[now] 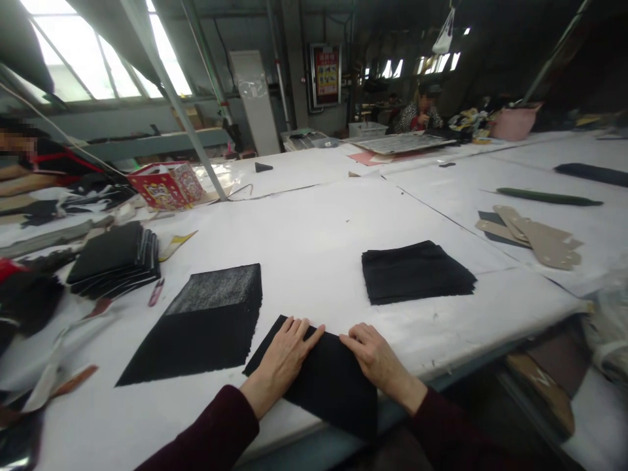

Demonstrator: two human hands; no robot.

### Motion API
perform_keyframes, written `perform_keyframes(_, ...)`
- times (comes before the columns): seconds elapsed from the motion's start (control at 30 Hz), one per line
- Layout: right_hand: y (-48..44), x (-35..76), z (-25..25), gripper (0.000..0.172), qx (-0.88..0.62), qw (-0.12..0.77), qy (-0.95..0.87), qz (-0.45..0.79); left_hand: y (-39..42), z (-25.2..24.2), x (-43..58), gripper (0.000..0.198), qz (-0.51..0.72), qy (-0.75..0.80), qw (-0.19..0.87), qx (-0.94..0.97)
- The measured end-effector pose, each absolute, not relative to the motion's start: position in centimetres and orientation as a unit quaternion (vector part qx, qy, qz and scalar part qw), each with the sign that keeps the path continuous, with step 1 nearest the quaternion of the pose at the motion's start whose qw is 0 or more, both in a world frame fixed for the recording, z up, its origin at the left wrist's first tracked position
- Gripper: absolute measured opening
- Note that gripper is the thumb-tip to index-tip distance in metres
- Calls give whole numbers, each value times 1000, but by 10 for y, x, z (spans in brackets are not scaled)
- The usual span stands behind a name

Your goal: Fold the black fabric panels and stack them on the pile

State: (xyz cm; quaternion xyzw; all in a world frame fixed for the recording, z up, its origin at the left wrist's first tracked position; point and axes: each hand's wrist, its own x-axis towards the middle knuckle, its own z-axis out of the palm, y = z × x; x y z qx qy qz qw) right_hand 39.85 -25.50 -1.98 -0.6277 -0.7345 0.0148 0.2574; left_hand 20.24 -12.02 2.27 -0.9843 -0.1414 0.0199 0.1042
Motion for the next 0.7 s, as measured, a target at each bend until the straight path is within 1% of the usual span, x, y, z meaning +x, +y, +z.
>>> perform_keyframes(0.13, -261, 404, -21, 29, -624, 251, -740, 21, -122, 19, 206, 55, 20, -129, 76, -988)
perform_keyframes(0.2, -264, 406, -21, 30, -625, 245, -741, 20, -125, 18, 208, 58, 30, -132, 76, -988)
perform_keyframes(0.27, -266, 407, -20, 30, -626, 239, -743, 18, -129, 18, 211, 66, 31, -131, 82, -987)
perform_keyframes(0.33, -269, 410, -19, 30, -624, 234, -745, 16, -134, 18, 214, 73, 29, -127, 100, -986)
perform_keyframes(0.53, -278, 417, -16, 28, -624, 223, -749, 11, -149, 12, 224, 76, 32, -139, 183, -973)
perform_keyframes(0.7, -284, 421, -12, 25, -624, 194, -757, 3, -152, 8, 227, 81, 24, -143, 217, -965)
